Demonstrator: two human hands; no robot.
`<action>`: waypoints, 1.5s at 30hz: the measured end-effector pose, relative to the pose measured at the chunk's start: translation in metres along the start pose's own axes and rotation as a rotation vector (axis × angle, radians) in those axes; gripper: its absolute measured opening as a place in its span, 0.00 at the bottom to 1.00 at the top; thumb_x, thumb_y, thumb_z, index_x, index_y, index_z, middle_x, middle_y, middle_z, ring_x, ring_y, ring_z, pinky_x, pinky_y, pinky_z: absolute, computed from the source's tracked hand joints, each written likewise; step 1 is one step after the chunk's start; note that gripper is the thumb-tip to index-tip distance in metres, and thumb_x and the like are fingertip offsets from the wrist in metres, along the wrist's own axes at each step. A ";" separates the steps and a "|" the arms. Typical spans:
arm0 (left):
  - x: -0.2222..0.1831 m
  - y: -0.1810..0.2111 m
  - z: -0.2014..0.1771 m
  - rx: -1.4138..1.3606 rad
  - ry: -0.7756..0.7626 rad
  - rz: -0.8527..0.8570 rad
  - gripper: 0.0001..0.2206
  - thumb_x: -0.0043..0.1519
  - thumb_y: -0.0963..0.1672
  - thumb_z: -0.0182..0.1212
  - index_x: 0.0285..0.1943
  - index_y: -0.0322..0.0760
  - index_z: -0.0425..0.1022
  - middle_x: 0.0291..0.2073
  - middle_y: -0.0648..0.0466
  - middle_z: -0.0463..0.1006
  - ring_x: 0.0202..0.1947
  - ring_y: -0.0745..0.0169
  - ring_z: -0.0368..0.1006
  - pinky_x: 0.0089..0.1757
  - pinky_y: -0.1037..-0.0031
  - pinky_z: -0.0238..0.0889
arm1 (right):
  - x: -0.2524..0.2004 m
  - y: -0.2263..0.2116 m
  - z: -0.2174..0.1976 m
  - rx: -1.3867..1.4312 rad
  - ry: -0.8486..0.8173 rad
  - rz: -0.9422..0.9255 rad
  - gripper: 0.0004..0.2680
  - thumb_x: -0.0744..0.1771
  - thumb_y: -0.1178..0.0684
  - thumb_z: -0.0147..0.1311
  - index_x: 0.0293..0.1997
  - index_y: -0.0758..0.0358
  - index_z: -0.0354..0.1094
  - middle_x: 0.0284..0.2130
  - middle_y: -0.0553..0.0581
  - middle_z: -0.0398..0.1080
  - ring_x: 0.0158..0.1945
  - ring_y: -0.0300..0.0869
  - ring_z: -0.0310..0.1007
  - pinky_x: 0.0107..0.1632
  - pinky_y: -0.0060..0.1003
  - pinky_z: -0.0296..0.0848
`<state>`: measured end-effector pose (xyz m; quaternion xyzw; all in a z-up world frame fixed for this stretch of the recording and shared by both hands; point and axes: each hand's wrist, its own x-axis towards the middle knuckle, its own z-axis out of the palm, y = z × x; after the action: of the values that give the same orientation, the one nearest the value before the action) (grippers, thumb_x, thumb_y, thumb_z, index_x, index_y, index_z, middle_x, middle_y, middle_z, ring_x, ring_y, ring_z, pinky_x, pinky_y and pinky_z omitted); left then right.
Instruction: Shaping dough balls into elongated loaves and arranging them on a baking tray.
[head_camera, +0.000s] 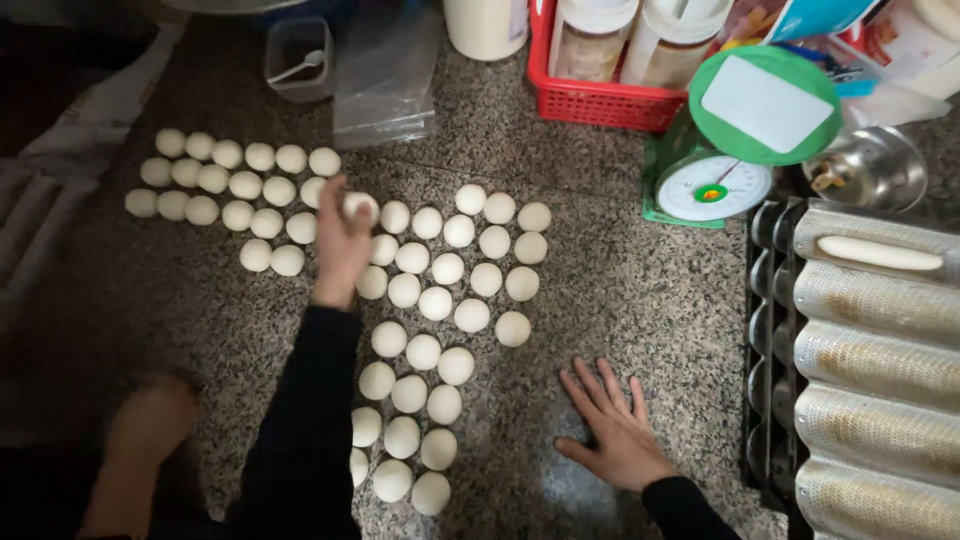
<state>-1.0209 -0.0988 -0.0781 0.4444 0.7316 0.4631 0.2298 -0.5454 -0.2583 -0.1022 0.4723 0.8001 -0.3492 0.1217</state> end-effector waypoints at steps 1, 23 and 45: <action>-0.023 0.001 0.007 -0.006 0.008 0.009 0.24 0.75 0.43 0.59 0.81 0.46 0.63 0.79 0.44 0.70 0.78 0.42 0.65 0.71 0.51 0.59 | 0.010 0.005 0.009 -0.008 0.011 -0.004 0.38 0.74 0.29 0.56 0.91 0.34 0.24 0.90 0.39 0.17 0.91 0.48 0.08 0.82 0.66 0.13; -0.366 0.175 0.077 0.041 -0.154 0.145 0.28 0.82 0.51 0.48 0.35 0.33 0.86 0.28 0.38 0.86 0.37 0.32 0.86 0.38 0.51 0.75 | -0.053 -0.042 0.026 1.093 0.714 -0.187 0.10 0.71 0.54 0.70 0.49 0.71 0.76 0.29 0.66 0.78 0.37 0.48 0.79 0.35 0.43 0.78; -0.423 0.202 0.106 0.088 -0.421 0.282 0.18 0.85 0.51 0.33 0.63 0.36 0.67 0.13 0.49 0.72 0.12 0.53 0.71 0.25 0.62 0.68 | -0.104 -0.083 -0.036 1.358 0.939 0.067 0.25 0.80 0.39 0.45 0.21 0.52 0.58 0.11 0.49 0.57 0.14 0.33 0.44 0.21 0.33 0.61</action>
<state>-0.6424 -0.3779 0.0193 0.6383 0.6178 0.3555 0.2907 -0.5560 -0.3294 0.0156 0.5636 0.3680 -0.5191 -0.5267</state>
